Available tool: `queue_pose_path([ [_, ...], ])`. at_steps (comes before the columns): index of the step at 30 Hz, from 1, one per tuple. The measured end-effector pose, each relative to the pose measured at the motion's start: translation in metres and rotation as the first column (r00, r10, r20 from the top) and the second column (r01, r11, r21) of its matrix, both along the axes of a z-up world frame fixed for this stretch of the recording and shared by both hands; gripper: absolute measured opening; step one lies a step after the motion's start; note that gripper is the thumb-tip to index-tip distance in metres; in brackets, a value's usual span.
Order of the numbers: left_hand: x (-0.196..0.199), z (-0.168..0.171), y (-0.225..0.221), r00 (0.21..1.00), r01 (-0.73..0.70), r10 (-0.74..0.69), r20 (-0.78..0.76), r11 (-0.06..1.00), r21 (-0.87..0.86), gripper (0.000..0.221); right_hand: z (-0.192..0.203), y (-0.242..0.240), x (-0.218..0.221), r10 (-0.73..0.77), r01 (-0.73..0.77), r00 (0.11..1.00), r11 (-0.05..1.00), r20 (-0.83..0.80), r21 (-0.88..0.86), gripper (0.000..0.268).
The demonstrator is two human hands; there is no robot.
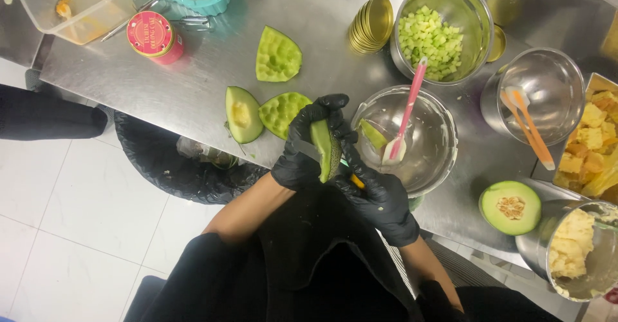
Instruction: Peeling the skin off a melon and dicing the fruit into a metal bowl on a scale.
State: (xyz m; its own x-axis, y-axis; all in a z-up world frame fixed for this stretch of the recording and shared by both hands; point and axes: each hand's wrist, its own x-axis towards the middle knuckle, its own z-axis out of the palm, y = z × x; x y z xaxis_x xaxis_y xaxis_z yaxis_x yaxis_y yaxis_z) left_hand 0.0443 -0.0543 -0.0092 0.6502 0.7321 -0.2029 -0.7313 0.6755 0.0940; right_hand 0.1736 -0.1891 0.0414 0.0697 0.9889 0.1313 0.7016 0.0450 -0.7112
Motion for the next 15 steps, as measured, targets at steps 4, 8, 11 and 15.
queue_pose_path([
  [4, -0.007, 0.006, -0.002, 0.991, 0.063, -0.047, -0.123, 0.990, 0.127, 0.038, -0.008, -0.002, 0.007, -0.012, 0.022, 0.999, 0.963, 0.038, -0.270, 0.066],
  [8, -0.013, 0.006, -0.007, 0.993, 0.100, -0.079, -0.083, 0.953, 0.286, 0.042, -0.012, 0.002, 0.006, 0.102, -0.101, 0.990, 0.995, -0.093, 0.009, 0.073],
  [11, -0.017, 0.016, -0.006, 0.981, 0.112, -0.029, -0.192, 0.893, 0.436, 0.057, -0.020, 0.002, 0.008, 0.120, -0.118, 0.990, 0.993, -0.081, 0.022, 0.073],
  [15, -0.018, 0.000, -0.016, 0.974, 0.150, -0.033, -0.222, 0.833, 0.533, 0.081, -0.036, 0.005, 0.008, 0.036, -0.044, 0.997, 0.992, -0.069, -0.120, 0.066],
])
